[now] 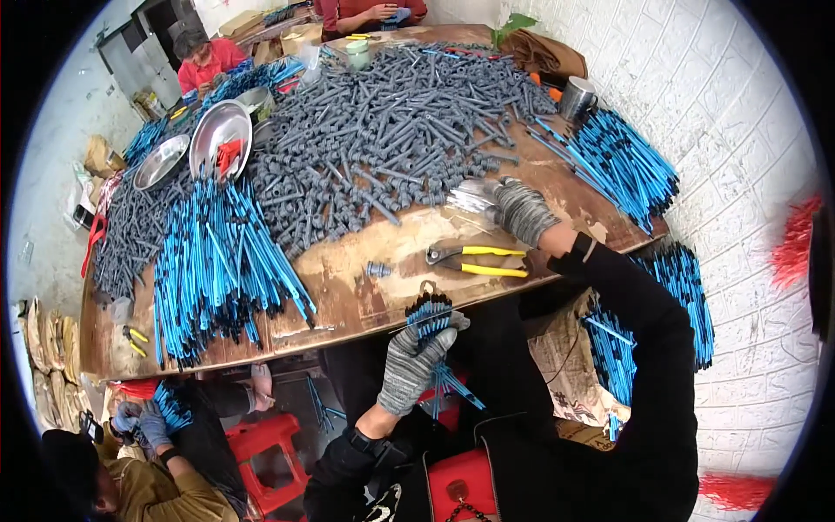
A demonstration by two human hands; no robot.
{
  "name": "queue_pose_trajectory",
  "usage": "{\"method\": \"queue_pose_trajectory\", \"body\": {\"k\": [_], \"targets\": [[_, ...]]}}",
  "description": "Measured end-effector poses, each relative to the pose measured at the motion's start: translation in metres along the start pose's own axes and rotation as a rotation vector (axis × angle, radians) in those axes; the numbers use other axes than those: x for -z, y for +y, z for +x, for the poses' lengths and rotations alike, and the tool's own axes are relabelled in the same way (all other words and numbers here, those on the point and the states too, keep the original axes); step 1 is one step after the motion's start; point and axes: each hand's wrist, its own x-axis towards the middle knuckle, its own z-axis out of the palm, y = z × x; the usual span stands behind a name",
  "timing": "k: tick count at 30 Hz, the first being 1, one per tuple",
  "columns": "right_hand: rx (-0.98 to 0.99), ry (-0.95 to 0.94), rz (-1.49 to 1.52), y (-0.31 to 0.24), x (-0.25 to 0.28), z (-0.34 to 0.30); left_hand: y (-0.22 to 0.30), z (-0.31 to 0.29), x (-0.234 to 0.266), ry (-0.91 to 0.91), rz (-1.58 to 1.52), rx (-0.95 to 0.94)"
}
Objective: The person gathers blue plastic rods and a grey plastic hub by hand, then inserts the rods into the hub. Using shears, the person trims the ends of the rods and then places the assembled component onto the table.
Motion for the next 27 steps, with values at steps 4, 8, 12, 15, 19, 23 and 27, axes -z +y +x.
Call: {"method": "queue_pose_trajectory", "body": {"k": [4, 8, 12, 15, 19, 23, 27], "targets": [[-0.073, -0.099, 0.233, 0.019, -0.009, 0.025, 0.006, 0.009, 0.007, 0.009, -0.194, 0.080], [-0.095, -0.162, 0.407, 0.030, 0.002, 0.034, 0.009, 0.007, 0.011, -0.043, -0.084, 0.127], [-0.155, -0.175, 0.478, 0.038, 0.010, 0.038, 0.021, 0.004, 0.009, -0.048, -0.035, 0.130], [-0.077, -0.053, 0.450, 0.025, 0.025, 0.035, 0.031, -0.002, 0.010, -0.079, 0.060, 0.035], [-0.220, 0.242, 1.172, -0.001, 0.039, 0.011, 0.029, -0.010, 0.009, 0.014, 0.108, -0.086], [-0.249, 0.284, 1.268, -0.003, -0.012, -0.007, 0.035, -0.022, -0.003, -0.088, 0.103, -0.166], [-0.233, 0.052, 1.104, 0.003, -0.013, 0.007, 0.022, -0.012, 0.005, 0.079, -0.034, -0.041]]}}
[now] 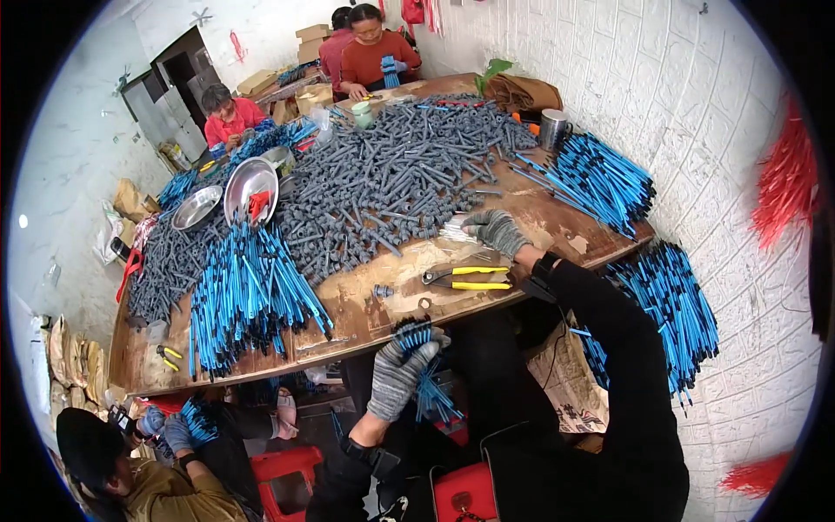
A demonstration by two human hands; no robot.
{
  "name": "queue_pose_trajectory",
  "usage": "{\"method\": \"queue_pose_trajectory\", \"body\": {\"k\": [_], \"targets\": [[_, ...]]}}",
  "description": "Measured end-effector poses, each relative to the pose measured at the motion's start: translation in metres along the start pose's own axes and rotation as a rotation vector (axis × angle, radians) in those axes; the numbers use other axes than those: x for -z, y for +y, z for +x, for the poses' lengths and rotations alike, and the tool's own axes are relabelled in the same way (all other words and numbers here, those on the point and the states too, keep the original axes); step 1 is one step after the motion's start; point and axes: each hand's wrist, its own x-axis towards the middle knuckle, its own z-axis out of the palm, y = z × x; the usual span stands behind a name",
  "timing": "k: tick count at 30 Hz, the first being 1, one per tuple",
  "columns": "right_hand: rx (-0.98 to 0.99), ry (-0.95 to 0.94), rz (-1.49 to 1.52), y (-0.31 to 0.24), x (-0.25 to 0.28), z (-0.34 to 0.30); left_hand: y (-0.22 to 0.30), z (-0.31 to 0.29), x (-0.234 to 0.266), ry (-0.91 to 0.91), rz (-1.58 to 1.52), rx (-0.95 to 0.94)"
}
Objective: The person gathers blue plastic rods and a grey plastic hub by hand, then inserts the rods into the hub. Using shears, the person trims the ends of the rods and then places the assembled component onto the table.
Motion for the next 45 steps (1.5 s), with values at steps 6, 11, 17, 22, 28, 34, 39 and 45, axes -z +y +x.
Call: {"method": "queue_pose_trajectory", "body": {"k": [6, 11, 17, 22, 28, 34, 39, 45], "targets": [[0.170, -0.012, -0.548, -0.020, 0.001, -0.003, 0.016, -0.017, -0.011, -0.108, -0.021, -0.056], [0.392, 0.010, -0.589, -0.083, -0.006, -0.047, 0.006, 0.003, 0.006, -0.040, 0.109, 0.033], [0.735, 0.007, -0.590, -0.149, -0.034, -0.151, 0.000, 0.009, 0.002, -0.104, 0.082, -0.025], [0.680, -0.063, -0.697, -0.155, -0.034, -0.160, -0.010, 0.016, 0.003, -0.091, -0.012, -0.048], [0.637, -0.077, -0.595, -0.158, -0.035, -0.161, -0.012, 0.015, 0.001, -0.085, -0.043, -0.038], [0.711, -0.054, -0.542, -0.153, -0.038, -0.157, -0.015, 0.015, 0.001, -0.064, -0.065, 0.006], [0.797, -0.014, -0.680, -0.158, -0.043, -0.155, -0.016, 0.016, 0.001, -0.070, -0.042, -0.050], [0.923, 0.050, -1.087, -0.169, -0.038, -0.153, -0.013, 0.015, 0.001, -0.085, -0.045, -0.024]]}}
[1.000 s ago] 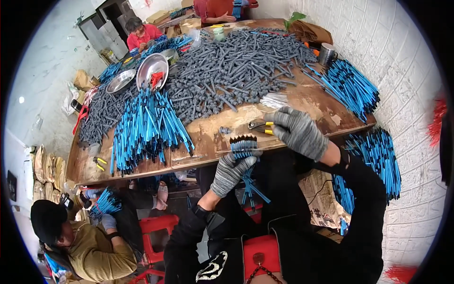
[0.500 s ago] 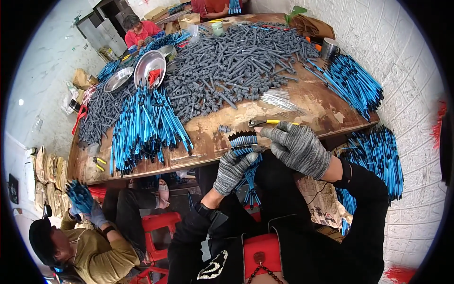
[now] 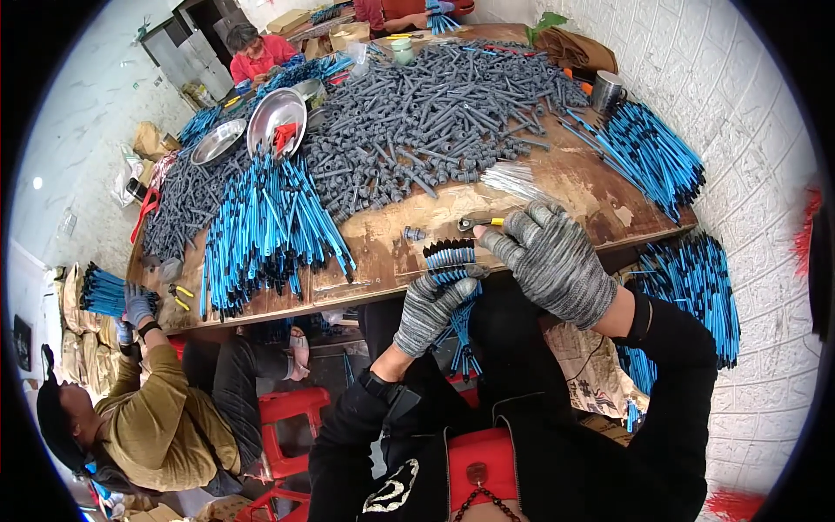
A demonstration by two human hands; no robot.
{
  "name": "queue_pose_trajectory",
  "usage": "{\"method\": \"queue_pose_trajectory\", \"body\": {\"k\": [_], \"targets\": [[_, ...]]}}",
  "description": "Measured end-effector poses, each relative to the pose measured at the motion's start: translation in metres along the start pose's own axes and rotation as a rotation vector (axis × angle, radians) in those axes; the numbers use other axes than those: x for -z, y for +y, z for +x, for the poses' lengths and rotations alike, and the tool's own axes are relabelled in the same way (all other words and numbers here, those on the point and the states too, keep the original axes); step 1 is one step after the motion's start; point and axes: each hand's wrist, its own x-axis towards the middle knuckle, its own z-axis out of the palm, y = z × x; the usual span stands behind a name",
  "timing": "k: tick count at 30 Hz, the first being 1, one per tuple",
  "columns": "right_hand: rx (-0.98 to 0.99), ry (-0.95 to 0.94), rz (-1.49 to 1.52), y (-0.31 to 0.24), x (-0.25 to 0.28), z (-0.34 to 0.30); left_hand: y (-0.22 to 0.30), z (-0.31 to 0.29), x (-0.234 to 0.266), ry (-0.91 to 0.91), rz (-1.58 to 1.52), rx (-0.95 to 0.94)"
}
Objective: The person gathers blue plastic rods and a grey plastic hub by hand, then inserts the rods into the hub. Using shears, the person trims the ends of the rods and then places the assembled component onto the table.
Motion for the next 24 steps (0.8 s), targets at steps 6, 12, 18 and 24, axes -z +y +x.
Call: {"method": "queue_pose_trajectory", "body": {"k": [6, 12, 18, 24], "targets": [[-0.073, -0.033, 0.125, 0.000, -0.008, 0.002, -0.003, -0.001, 0.000, 0.005, -0.039, 0.021], [-0.178, 0.038, 0.330, 0.005, -0.021, -0.005, -0.004, 0.000, 0.005, -0.031, -0.039, 0.031], [-0.256, 0.072, 0.407, -0.006, -0.025, -0.004, -0.004, -0.002, 0.002, 0.030, 0.004, -0.019], [-0.284, 0.076, 0.373, -0.010, -0.013, 0.002, -0.003, -0.001, 0.000, 0.006, 0.007, -0.001]]}}
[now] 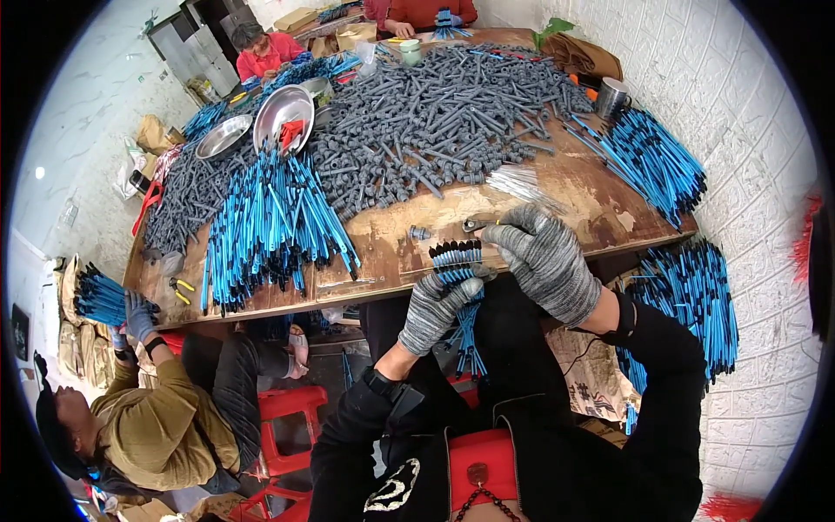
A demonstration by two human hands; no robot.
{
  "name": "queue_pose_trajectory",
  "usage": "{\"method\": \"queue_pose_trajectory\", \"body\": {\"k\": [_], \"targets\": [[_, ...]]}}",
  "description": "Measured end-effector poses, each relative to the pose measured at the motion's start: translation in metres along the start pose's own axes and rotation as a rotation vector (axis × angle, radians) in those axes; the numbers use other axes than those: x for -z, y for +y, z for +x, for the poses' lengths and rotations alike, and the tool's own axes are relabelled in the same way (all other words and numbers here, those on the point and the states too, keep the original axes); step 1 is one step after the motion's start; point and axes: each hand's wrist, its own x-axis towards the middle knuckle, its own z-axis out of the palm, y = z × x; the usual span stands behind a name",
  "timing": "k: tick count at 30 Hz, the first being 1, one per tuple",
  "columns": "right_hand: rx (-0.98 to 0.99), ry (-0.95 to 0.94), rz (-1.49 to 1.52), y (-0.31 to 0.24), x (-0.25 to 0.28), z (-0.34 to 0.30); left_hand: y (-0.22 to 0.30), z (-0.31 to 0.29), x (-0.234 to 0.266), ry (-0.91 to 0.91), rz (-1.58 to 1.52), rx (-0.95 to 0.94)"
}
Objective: The person gathers blue plastic rods and a grey plastic hub by hand, then inserts the rods into the hub. Using shears, the person trims the ends of the rods and then places the assembled component onto the table.
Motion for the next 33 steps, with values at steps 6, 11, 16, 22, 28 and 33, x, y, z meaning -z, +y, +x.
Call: {"method": "queue_pose_trajectory", "body": {"k": [6, 11, 16, 22, 28, 33], "targets": [[0.041, -0.032, -0.037, 0.003, 0.003, -0.001, 0.001, -0.001, 0.002, -0.027, -0.088, 0.027], [0.056, -0.024, -0.001, 0.006, 0.003, -0.002, -0.001, 0.001, -0.003, -0.032, -0.044, -0.004], [0.135, 0.028, 0.044, 0.009, -0.002, -0.006, 0.003, 0.002, -0.007, -0.029, -0.021, -0.065], [0.023, 0.078, 0.222, 0.004, -0.007, -0.003, 0.000, 0.003, -0.009, -0.016, -0.058, -0.042], [0.016, 0.036, 0.284, 0.010, -0.007, -0.003, 0.000, 0.003, -0.008, -0.029, -0.058, -0.081], [-0.065, 0.027, 0.357, 0.013, -0.007, -0.005, -0.001, 0.004, -0.005, -0.063, -0.118, -0.003]]}}
